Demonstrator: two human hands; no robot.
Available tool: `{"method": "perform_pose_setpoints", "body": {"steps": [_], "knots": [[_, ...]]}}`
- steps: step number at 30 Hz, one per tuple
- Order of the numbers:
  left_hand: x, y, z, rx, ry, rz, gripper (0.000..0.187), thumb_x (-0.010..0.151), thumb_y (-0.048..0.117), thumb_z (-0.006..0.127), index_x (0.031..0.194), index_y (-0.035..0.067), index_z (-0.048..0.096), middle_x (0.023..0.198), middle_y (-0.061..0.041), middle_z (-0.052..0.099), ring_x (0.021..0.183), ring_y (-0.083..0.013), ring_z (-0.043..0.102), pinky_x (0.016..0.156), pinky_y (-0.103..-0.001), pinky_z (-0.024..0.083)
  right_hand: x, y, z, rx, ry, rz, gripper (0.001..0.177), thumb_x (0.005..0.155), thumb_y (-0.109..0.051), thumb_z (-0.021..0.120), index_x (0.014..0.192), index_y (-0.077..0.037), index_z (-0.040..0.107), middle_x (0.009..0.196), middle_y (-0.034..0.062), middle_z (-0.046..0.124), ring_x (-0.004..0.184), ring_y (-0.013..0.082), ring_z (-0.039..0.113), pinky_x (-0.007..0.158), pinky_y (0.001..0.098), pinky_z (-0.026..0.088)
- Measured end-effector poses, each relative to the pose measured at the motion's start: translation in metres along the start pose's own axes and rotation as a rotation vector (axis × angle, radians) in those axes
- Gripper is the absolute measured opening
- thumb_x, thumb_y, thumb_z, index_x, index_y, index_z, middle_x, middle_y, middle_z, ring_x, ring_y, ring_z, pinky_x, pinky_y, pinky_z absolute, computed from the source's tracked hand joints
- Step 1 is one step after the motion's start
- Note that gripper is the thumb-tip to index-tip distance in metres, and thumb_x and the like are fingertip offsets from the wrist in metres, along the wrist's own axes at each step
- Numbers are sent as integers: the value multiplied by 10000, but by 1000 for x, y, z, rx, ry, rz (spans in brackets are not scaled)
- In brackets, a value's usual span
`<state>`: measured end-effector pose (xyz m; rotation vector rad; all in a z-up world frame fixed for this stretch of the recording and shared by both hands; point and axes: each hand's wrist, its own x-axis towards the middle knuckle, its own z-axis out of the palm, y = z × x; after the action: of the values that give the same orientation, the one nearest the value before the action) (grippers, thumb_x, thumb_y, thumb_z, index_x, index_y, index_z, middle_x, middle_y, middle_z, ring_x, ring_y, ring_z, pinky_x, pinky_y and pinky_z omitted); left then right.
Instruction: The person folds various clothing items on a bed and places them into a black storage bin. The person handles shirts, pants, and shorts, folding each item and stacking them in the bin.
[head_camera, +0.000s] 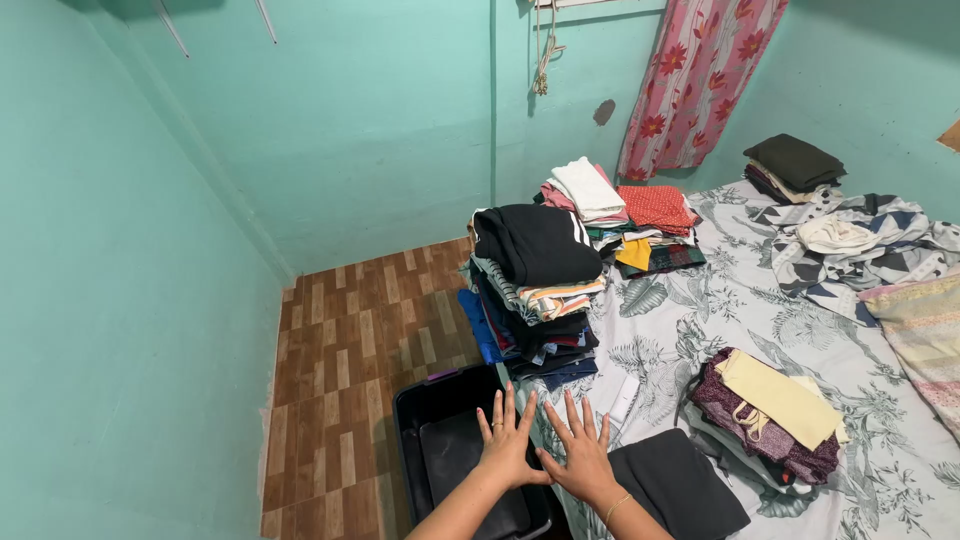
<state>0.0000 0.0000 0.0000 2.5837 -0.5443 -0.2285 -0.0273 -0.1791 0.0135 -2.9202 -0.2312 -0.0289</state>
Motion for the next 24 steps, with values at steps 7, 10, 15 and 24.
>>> {"method": "perform_pose_setpoints", "body": {"steps": [7,10,15,24], "knots": [[1,0,-1,-6,-9,-2,1592,518,646,946,1686,259,-63,1703,-241,-203,1559,-463,-189,1148,-754,-86,0,0,-2,-8,-31,12,888,867,-580,660,1623,-416,223,1693,72,8,1554,363,-36,1189,640,-63],[2,0,0,3,-6,-4,1598,516,641,951,1685,266,-73,1702,-240,-206,1557,-464,-186,1148,-754,-85,0,0,-1,-6,-12,2,885,866,-577,660,1620,-413,228,1689,76,11,1550,365,-34,1184,641,-68],[1,0,0,10,-20,-10,1606,513,629,955,1686,271,-81,1702,-243,-209,1560,-459,-183,1149,-754,-80,-2,-2,-4,-23,-26,10,889,869,-581,651,1624,-414,212,1691,72,10,1555,360,-38,1188,639,-69],[-1,1,-1,9,-20,-14,1606,509,626,961,1683,273,-77,1702,-239,-209,1559,-457,-183,1153,-750,-82,-4,-6,-11,-30,-62,21,891,876,-585,644,1628,-425,193,1698,71,-4,1558,361,-57,1196,630,-69]]}}
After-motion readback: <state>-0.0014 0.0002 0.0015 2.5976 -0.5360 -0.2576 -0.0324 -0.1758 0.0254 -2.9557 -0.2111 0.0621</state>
